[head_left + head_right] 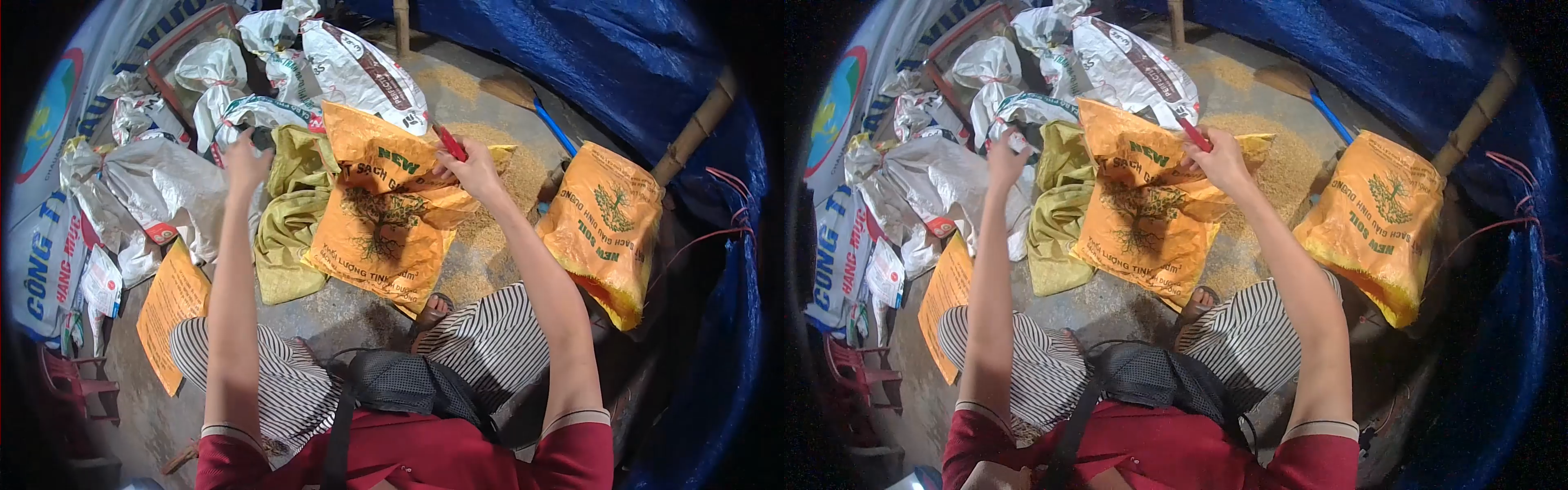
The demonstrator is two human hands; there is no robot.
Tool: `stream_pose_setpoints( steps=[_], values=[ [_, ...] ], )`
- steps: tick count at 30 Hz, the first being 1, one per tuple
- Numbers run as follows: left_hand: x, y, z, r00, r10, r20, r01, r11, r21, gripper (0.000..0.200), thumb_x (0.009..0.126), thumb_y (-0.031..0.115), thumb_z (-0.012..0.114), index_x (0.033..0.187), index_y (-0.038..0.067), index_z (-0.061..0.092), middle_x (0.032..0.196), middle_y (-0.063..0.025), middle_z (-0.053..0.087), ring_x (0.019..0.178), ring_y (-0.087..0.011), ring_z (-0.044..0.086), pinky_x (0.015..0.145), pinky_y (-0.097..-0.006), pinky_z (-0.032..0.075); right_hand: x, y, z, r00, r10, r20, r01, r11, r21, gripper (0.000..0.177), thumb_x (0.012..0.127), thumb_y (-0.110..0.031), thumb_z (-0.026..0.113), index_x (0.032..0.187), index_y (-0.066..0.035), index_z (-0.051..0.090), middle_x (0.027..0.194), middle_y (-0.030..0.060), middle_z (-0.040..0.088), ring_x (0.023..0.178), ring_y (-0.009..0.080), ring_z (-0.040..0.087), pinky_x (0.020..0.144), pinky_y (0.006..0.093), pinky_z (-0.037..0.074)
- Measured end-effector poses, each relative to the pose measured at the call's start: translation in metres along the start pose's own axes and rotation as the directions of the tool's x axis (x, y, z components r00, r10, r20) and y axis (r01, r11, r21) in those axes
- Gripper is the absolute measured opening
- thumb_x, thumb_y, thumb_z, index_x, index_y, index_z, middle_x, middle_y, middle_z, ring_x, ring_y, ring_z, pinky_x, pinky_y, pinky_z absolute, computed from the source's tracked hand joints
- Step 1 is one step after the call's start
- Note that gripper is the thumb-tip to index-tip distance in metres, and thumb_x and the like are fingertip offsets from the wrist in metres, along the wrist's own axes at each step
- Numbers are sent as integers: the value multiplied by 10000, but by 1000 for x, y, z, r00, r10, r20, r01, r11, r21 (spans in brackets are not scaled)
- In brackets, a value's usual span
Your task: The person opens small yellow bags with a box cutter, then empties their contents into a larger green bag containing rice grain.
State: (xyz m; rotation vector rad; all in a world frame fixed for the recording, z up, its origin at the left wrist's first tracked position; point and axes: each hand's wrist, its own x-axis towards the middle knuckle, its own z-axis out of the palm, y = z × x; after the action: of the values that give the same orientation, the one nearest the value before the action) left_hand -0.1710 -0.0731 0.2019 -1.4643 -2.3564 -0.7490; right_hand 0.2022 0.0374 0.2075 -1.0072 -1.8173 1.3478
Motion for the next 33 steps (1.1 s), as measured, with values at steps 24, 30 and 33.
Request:
stream_pose_setpoints(
  steps=[24,30,33],
  values=[
    [-93,117,25,764,631,-138,-646,745,-169,300,584,15,563,877,70,527,754,-61,451,729,-226,473,656,-330,362,-30,16,29,882,-471,-18,422,808,-412,182,712,58,572,889,43,534,831,140,504,746,293,528,671,314,418],
    [-103,102,43,746,652,-136,-665,719,-202,343,587,7,559,926,53,533,784,-71,456,758,-243,480,685,-347,383,-39,-6,18,918,-349,187,396,811,-430,105,767,-29,540,867,1,548,784,160,530,763,345,534,660,376,417],
    [-111,105,44,721,679,-137,-691,688,-221,310,600,9,551,906,52,529,781,-74,457,750,-244,481,680,-346,388,-32,-10,9,988,58,143,48,763,-644,170,829,-193,548,884,-36,584,718,147,597,678,314,580,627,406,431]
  ],
)
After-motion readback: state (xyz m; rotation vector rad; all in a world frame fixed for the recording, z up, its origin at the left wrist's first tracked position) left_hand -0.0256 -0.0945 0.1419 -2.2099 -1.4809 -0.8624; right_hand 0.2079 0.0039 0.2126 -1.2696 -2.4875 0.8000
